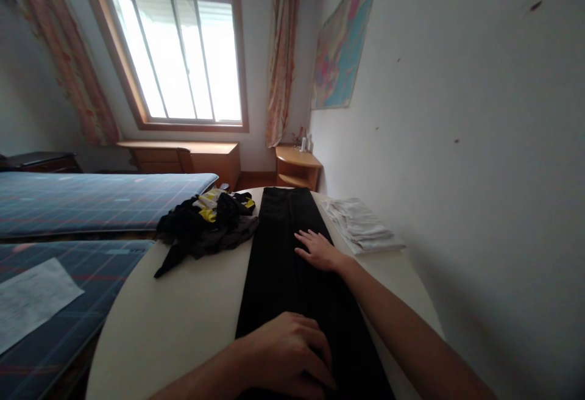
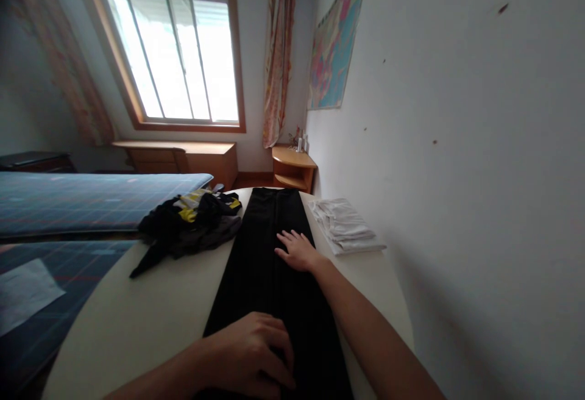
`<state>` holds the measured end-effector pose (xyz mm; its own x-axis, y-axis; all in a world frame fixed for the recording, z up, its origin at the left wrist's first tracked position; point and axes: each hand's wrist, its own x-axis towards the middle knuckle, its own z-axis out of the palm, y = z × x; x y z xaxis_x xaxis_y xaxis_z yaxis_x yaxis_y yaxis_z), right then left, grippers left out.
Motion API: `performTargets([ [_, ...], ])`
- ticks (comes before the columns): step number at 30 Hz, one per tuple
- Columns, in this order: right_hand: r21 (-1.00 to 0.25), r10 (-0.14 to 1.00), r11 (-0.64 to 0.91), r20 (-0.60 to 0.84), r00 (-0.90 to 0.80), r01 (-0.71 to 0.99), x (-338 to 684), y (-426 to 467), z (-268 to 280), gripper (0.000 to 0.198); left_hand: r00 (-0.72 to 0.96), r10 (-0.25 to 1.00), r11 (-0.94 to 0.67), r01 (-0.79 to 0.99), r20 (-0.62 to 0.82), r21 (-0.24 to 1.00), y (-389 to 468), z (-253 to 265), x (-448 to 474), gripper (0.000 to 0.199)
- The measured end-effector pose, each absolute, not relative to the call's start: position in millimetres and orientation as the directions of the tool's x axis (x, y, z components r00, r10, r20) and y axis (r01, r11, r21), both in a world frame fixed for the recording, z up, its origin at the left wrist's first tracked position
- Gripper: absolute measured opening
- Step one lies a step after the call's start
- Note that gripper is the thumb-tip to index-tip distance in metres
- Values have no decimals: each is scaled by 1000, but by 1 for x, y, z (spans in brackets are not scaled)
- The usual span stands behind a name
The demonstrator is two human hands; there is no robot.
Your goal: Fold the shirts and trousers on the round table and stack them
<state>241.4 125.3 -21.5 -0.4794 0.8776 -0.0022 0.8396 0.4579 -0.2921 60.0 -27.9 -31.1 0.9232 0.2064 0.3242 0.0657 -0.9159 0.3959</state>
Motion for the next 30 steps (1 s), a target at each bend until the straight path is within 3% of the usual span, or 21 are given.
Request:
performTargets([
  [5, -297, 868, 465, -32, -495, 834, 250, 94, -27, 70, 919, 228, -806, -7, 322, 592, -37, -19, 57, 23],
  [8, -361, 849, 492, -4, -528, 793, 259, 81, -25, 60, 872, 411, -732, 143, 265, 666, -33, -4, 44, 23],
  [12, -344, 918, 384, 47, -393, 857, 273, 74, -26, 57, 601, 750, -652, 599, 278, 464, -5, -5, 15, 36],
  [15, -291, 949, 297, -18, -316, 910, 278, 71, -31, 62, 464, 862, -507, 795, 204, 333, 16, -25, -3, 57],
  [19, -220, 938, 343, 28, -346, 913, 270, 65, -32, 68, 479, 876, -479, 844, 64, 242, 23, -44, -9, 67],
  [24, -245, 884, 464, 71, -462, 851, 257, 58, -27, 73, 533, 837, -547, 821, 122, 162, 15, -41, -3, 65],
  [30, -255, 824, 566, 142, -549, 784, 253, 52, -28, 60, 672, 738, -672, 719, 71, 176, 10, -36, 4, 71],
])
